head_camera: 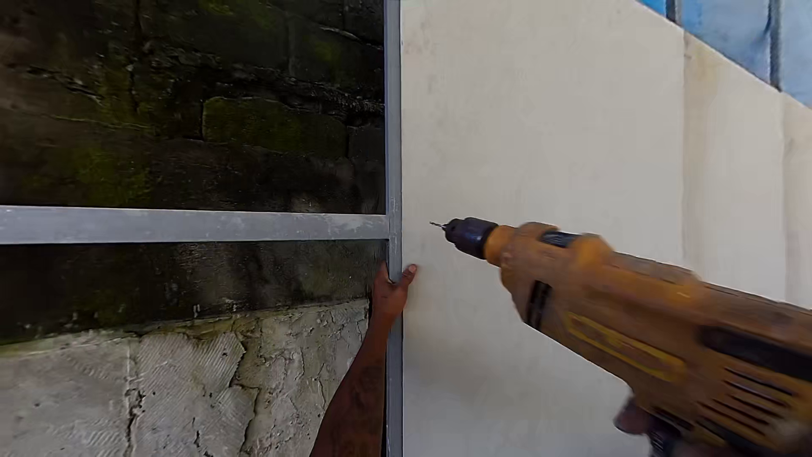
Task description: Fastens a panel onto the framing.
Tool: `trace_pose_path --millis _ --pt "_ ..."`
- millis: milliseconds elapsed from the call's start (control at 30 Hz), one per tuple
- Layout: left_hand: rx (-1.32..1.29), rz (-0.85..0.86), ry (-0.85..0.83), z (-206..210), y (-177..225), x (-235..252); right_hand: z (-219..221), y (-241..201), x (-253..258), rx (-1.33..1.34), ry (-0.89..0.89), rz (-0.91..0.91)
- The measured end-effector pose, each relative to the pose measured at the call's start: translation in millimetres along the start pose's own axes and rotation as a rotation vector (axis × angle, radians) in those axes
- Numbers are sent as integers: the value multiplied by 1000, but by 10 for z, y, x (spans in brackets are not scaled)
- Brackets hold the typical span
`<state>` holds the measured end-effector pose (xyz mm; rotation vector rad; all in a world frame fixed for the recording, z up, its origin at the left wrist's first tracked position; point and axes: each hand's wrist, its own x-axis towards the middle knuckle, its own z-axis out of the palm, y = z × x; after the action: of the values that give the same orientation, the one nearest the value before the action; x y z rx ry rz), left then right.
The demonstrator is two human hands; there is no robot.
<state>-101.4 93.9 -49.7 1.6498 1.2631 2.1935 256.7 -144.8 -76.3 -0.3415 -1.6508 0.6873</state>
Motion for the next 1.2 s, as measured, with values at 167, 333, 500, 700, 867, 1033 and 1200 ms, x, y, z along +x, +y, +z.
trace_pose_path --millis 167,333,500,700,867,1033,1200 --pt "-25 2 -14 -3 10 -1 406 97 368 -160 155 109" --pt "-57 18 -33 2 8 14 513 235 624 -253 211 158" --pt "-76 23 -39 -7 -22 37 555 392 774 -217 257 144" --pt "-58 4 -55 -12 -36 51 597 459 890 -234 270 117" --pt "-64 12 -46 -4 -60 54 585 450 929 -248 257 142" --pt "-79 20 -73 -11 -58 68 462 272 1089 -300 155 243" --pt "-146 -133 -120 -44 -57 66 520 -57 1276 -402 86 236"
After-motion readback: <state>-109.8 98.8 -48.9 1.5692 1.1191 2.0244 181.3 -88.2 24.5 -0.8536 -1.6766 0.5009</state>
